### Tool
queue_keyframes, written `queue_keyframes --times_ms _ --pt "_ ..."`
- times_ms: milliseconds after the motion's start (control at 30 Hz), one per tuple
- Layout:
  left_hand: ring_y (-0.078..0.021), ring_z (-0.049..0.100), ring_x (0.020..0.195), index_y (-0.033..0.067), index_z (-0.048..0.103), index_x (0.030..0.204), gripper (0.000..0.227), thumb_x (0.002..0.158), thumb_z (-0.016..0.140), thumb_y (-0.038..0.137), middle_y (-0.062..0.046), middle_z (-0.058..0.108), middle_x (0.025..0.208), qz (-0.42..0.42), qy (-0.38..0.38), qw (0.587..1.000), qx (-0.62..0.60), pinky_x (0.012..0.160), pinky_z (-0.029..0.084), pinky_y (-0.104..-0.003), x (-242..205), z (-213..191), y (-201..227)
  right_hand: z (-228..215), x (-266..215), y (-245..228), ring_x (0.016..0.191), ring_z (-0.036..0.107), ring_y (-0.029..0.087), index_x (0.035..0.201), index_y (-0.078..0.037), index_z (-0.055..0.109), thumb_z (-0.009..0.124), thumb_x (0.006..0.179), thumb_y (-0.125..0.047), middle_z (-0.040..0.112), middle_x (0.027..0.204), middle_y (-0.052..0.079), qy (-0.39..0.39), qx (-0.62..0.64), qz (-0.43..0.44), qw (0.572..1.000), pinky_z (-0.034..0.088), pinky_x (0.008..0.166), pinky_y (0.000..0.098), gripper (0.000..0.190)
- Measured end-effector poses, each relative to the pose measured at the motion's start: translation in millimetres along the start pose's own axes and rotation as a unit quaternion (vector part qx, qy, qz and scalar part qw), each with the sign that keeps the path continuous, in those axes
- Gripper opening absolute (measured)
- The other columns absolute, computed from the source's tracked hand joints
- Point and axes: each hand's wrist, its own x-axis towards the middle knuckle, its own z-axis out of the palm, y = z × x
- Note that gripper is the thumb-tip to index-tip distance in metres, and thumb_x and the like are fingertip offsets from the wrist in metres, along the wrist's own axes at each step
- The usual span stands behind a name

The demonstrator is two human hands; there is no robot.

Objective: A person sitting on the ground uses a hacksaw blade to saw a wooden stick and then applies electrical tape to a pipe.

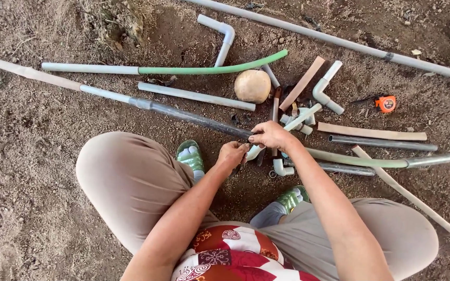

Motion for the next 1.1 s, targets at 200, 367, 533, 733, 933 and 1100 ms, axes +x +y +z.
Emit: queue_keyframes --times_ms 200,367,533,733,933,1100 --pt "-0.009 0.06 0.045 0.0008 0.067 0.088 0.029 0.083 0.063 0.029 -0.008 0.063 0.058 -0.002 0.021 0.998 0.051 0.045 0.046 -0.023 0.3 1.0 -0.2 0.8 -1.6 -3.9 0.06 0.067 0.017 0.114 -0.003 0.064 0.076 0.073 -0.019 0.069 0.081 0.017 0.006 -0.022 -0.009 1.0 0.055 0.054 0.0234 0.045" --pt "-0.0106 0.057 0.043 -0.0028 0.067 0.084 0.029 0.087 0.061 0.026 -0.008 0.059 0.053 0.019 0.025 0.999 0.018 0.041 0.044 -0.023 -14.0 -2.7 16.6 3.3 0.4 -2.1 0.058 0.066 0.016 0.113 -0.004 0.065 0.076 0.073 -0.018 0.069 0.079 0.015 0.006 -0.037 -0.014 0.999 0.055 0.054 0.0234 0.043" --pt "-0.0114 0.051 0.038 -0.0014 0.065 0.076 0.032 0.084 0.065 0.03 -0.007 0.051 0.045 0.012 0.039 0.999 -0.009 0.036 0.041 -0.021 -12.6 -1.2 25.8 2.4 4.9 0.7 0.058 0.067 0.015 0.111 -0.006 0.066 0.076 0.073 -0.021 0.07 0.08 0.014 0.003 -0.044 -0.019 0.999 0.055 0.054 0.0231 0.043" --pt "-0.0093 0.05 0.037 -0.0005 0.061 0.071 0.031 0.084 0.065 0.028 -0.006 0.05 0.048 0.031 0.021 0.998 -0.057 0.031 0.041 -0.02 -16.7 -3.7 51.7 0.4 -9.6 -8.6 0.062 0.069 0.016 0.11 -0.014 0.069 0.071 0.078 -0.019 0.07 0.07 0.009 -0.03 -0.087 -0.02 0.996 0.055 0.064 0.0258 0.033" --pt "-0.0106 0.052 0.039 0.0006 0.063 0.067 0.029 0.083 0.066 0.025 -0.007 0.053 0.05 0.075 0.004 0.997 -0.005 0.035 0.045 -0.022 -13.0 -0.7 79.6 -4.2 -10.9 -4.0 0.064 0.069 0.017 0.11 -0.02 0.069 0.07 0.079 -0.018 0.069 0.065 0.007 -0.045 -0.113 -0.022 0.992 0.053 0.07 0.0272 0.032" --pt "-0.0075 0.055 0.042 -0.0012 0.064 0.076 0.025 0.081 0.068 0.022 -0.008 0.058 0.056 0.096 -0.028 0.993 -0.062 0.038 0.047 -0.017 1.7 3.4 87.0 -8.5 -35.9 -22.2 0.066 0.063 0.017 0.082 -0.015 0.073 0.075 0.068 -0.028 0.067 0.061 0.004 -0.039 -0.128 -0.033 0.99 0.048 0.071 0.029 0.019"
